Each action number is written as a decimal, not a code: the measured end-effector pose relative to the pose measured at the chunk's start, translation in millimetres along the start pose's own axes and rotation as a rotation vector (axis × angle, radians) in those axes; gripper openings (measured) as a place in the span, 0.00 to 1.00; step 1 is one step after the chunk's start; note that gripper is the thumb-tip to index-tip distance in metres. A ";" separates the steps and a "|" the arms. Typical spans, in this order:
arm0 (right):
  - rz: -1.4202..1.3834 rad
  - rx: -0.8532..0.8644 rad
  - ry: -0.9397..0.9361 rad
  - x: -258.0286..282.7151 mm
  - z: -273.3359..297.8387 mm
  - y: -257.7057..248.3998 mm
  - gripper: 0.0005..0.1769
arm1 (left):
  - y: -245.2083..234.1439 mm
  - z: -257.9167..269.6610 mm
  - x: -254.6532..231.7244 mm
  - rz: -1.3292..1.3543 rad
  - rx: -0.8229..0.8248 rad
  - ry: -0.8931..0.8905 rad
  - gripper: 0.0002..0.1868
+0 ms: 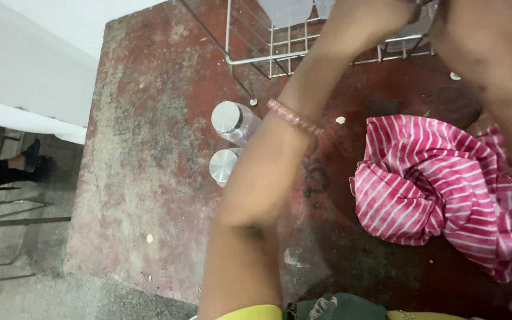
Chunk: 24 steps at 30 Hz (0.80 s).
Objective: The person wipes several small transparent plastic containers with metal lids using a pink and white striped cloth. They remove lids, wipe the containers and lids, and place the cleaned containers into a white wire rack on a reddish-brown table.
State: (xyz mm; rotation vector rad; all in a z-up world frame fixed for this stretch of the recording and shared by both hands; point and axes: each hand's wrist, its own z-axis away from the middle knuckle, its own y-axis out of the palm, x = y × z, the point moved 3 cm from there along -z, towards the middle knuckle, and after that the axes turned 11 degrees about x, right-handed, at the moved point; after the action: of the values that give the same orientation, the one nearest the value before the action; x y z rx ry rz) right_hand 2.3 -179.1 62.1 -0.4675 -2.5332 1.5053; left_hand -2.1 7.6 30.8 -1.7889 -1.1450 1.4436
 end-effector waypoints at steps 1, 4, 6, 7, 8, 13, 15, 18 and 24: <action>-0.002 0.012 0.002 2.5 -0.8 -2.4 0.09 | -12.2 18.1 1.3 0.083 0.063 -0.172 0.14; -0.030 0.054 -0.004 15.9 1.9 -6.8 0.12 | -69.8 84.9 -15.0 -0.151 -0.033 -0.044 0.25; -0.052 0.086 -0.012 28.4 3.6 -9.8 0.14 | -108.7 142.2 -28.8 -0.270 -0.148 0.012 0.27; -0.066 0.094 -0.022 34.6 3.0 -11.5 0.15 | -126.3 173.7 -37.6 -0.273 -0.235 0.062 0.29; -0.078 0.105 -0.034 41.0 3.3 -14.7 0.16 | -143.4 202.2 -41.7 -0.227 -0.214 0.013 0.29; -0.185 0.182 -0.134 79.5 16.3 -33.2 0.21 | -171.7 304.6 -63.8 -0.337 -0.196 -0.438 0.32; -0.237 0.260 -0.192 102.2 23.7 -31.1 0.23 | -163.0 325.3 -70.1 -0.452 -0.221 -0.519 0.34; -0.308 0.405 -0.290 141.2 29.7 -11.1 0.26 | -139.8 341.9 -69.2 -0.463 -0.230 -0.695 0.45; -0.541 0.551 -0.322 177.9 49.8 16.9 0.30 | -101.4 339.4 -67.5 -0.230 -0.125 -0.688 0.35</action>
State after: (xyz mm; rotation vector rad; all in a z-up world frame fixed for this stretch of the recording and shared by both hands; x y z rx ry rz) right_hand -176.1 -151.6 19.2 0.5259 -2.0302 2.0223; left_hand -359.4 -31.7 60.4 -1.1886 -1.7391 1.9353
